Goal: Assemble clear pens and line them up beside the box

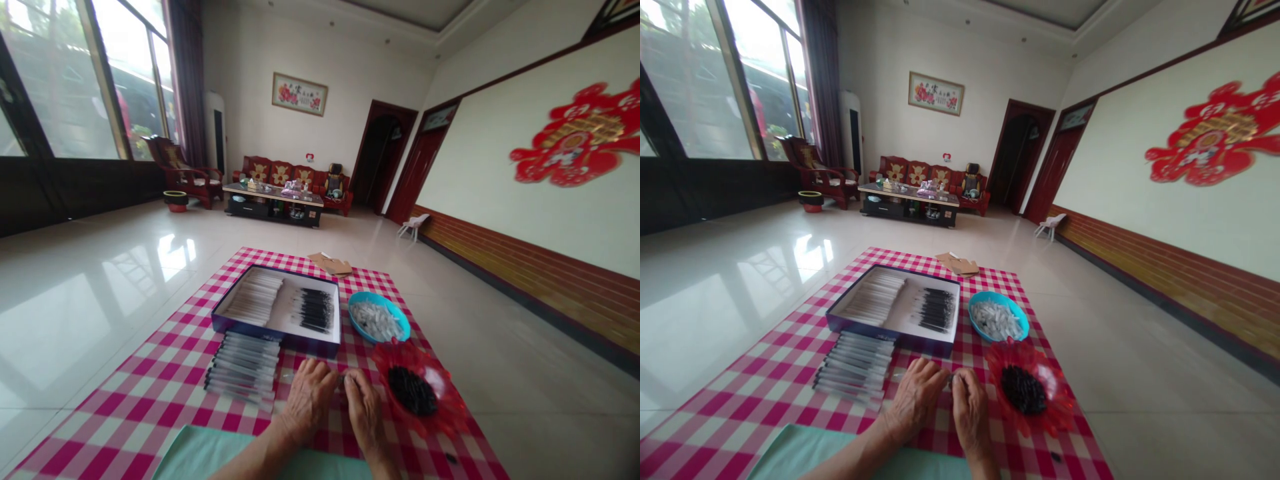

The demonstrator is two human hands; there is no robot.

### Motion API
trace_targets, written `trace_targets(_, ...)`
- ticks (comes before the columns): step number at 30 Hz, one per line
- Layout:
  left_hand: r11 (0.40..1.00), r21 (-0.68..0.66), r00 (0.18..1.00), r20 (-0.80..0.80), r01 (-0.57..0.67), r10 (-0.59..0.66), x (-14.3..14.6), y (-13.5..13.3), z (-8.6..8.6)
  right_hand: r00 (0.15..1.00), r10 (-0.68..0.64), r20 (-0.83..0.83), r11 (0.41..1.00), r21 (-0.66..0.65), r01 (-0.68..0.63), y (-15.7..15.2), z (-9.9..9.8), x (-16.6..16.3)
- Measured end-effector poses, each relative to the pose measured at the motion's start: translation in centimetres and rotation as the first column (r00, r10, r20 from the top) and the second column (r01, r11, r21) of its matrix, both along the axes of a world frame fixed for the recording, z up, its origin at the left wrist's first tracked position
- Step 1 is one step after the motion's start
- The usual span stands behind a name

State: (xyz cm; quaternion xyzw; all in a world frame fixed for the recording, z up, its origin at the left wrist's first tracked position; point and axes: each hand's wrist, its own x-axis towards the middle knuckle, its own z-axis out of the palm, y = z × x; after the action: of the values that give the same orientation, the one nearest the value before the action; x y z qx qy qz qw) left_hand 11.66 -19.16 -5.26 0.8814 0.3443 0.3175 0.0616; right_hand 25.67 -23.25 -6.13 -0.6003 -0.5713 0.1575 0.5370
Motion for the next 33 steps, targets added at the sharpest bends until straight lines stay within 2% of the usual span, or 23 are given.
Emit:
trace_targets(3,1.0,-0.002,1.0,-0.002,-0.006,0.006,0.0,0.0,0.1,1.0,-0.013,-0.012,1.0,0.011,0.013,0.1,-0.1,0.0)
trace_targets(9,1.0,0.0,1.0,0.008,-0.022,0.022,0.0,0.2,0.0,0.994,0.048,-0.099,0.999,-0.011,-0.049,-0.2,0.1,0.1)
trace_targets(15,1.0,0.014,1.0,-0.023,0.001,-0.001,-0.1,0.1,-0.1,1.0,-0.022,0.016,0.999,-0.024,0.023,0.1,0.0,-0.2)
trace_targets(18,1.0,0.029,1.0,-0.019,-0.009,0.01,-0.1,0.1,0.0,0.998,-0.058,0.002,0.998,-0.004,0.058,0.1,0.2,-0.2)
trace_targets(22,0.999,0.019,0.999,-0.009,-0.035,0.035,-0.1,0.2,0.2,0.999,-0.03,-0.037,0.998,0.053,0.032,-0.1,0.5,0.0)
trace_targets(26,0.999,0.006,0.999,-0.025,-0.042,0.042,-0.1,0.2,0.4,1.0,-0.014,0.025,0.994,0.107,0.011,-0.1,0.2,0.2)
trace_targets(33,0.999,0.035,0.998,-0.046,-0.037,0.039,-0.1,0.2,0.6,0.994,-0.057,0.095,0.997,0.06,0.052,0.5,-0.7,-0.1)
